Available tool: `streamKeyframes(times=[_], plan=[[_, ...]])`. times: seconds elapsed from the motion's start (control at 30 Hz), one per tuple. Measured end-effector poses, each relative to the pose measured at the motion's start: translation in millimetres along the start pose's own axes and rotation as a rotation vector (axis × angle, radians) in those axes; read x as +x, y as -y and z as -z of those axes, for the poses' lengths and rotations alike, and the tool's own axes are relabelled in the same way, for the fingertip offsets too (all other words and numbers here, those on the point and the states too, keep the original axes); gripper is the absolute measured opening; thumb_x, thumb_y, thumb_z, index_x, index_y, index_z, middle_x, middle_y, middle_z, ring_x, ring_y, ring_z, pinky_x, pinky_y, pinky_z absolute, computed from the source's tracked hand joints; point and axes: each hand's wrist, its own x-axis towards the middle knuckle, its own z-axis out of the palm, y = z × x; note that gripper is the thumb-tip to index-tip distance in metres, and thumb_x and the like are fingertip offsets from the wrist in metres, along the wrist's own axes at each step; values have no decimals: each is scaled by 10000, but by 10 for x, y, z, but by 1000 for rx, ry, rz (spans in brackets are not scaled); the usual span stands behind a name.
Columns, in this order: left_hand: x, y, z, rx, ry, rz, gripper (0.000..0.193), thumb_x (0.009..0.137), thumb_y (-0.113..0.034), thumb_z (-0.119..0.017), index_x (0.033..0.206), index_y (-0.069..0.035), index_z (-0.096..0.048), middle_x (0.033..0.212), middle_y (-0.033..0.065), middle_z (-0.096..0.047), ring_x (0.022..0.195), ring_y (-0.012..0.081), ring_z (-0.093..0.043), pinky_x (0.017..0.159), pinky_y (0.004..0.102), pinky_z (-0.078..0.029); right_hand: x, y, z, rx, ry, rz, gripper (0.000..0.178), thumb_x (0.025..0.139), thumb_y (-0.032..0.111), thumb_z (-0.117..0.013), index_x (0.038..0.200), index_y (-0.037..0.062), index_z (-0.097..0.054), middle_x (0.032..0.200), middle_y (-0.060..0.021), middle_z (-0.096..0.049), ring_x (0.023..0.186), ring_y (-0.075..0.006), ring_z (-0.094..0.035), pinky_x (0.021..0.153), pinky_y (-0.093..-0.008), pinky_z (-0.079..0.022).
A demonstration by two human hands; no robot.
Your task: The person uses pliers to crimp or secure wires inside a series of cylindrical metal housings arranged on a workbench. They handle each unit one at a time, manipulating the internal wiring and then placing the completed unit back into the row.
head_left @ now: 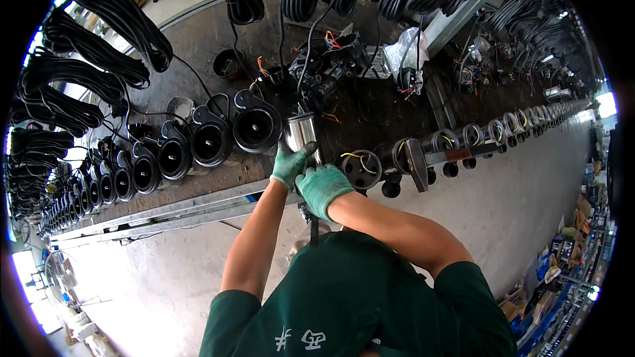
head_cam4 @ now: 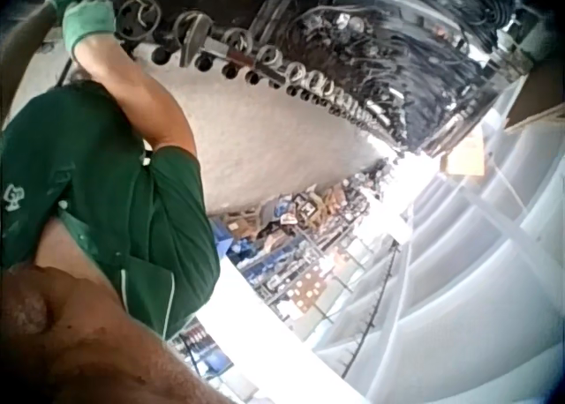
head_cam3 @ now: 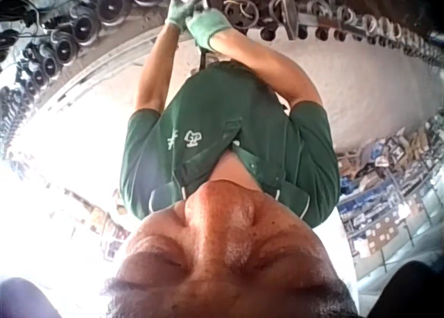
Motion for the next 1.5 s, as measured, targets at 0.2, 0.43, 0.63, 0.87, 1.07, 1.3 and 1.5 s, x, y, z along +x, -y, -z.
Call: streamKeyframes(times=[0.2,0.43,0.63,0.87,1.07,1.3,1.5], plan=[[-397,101,594,-366,54,559,502,1072,-391,-571,1497,-157,-446,1381,108,-627,1196,259,-665,985,439,-585,-27,18,951,355,-39,-140,319,896,273,-653,1136,63,-644,1095,-224,-724,1042,-390,-707,919,-468,-558],[-804,-336,-7,-130,16,410,704,1000,-484,-666,1581,-228,-361,1385,68,-626,1155,202,-661,927,458,-582,948,-791,383,414,-292,-233,398,974,308,-576,1293,76,-631,1357,-247,-620,1236,-427,-613,1053,-457,-495],[-309,392,-343,-263,-220,44,578,976,12,-613,1499,-169,-448,1352,131,-630,1110,298,-698,887,492,-632,895,-843,537,401,-151,-91,596,1018,186,-525,1578,46,-377,1554,-268,-466,1440,-403,-456,1191,-427,-395],[-137,-195,-531,-443,-218,58,717,898,114,-526,1547,-164,-398,1390,169,-590,1159,330,-686,917,469,-643,493,-998,631,475,-177,-26,645,1002,185,-611,1586,51,-371,1649,-227,-348,1531,-348,-346,1248,-393,-322],[246,-280,-497,-389,-222,261,485,945,-53,-614,1422,-113,-546,1241,178,-692,1031,361,-735,822,522,-661,79,-1090,665,662,-157,-60,640,989,199,-629,1568,51,-400,1570,-243,-465,1447,-376,-467,1197,-399,-392],[306,-153,-455,-329,-212,226,325,995,-236,-666,1293,-106,-654,1163,140,-745,974,343,-755,781,527,-650,-731,-1285,662,834,-361,-51,520,1011,-20,-564,1518,29,-458,1511,-191,-551,1410,-268,-529,1192,-369,-409],[-175,-357,-477,-125,-251,212,514,1010,-310,-682,1456,-198,-452,1193,135,-702,926,323,-738,748,468,-629,-1714,-1950,721,194,-369,-278,465,845,-97,-553,1279,47,-637,1302,-174,-627,1161,-372,-651,998,-427,-532]])
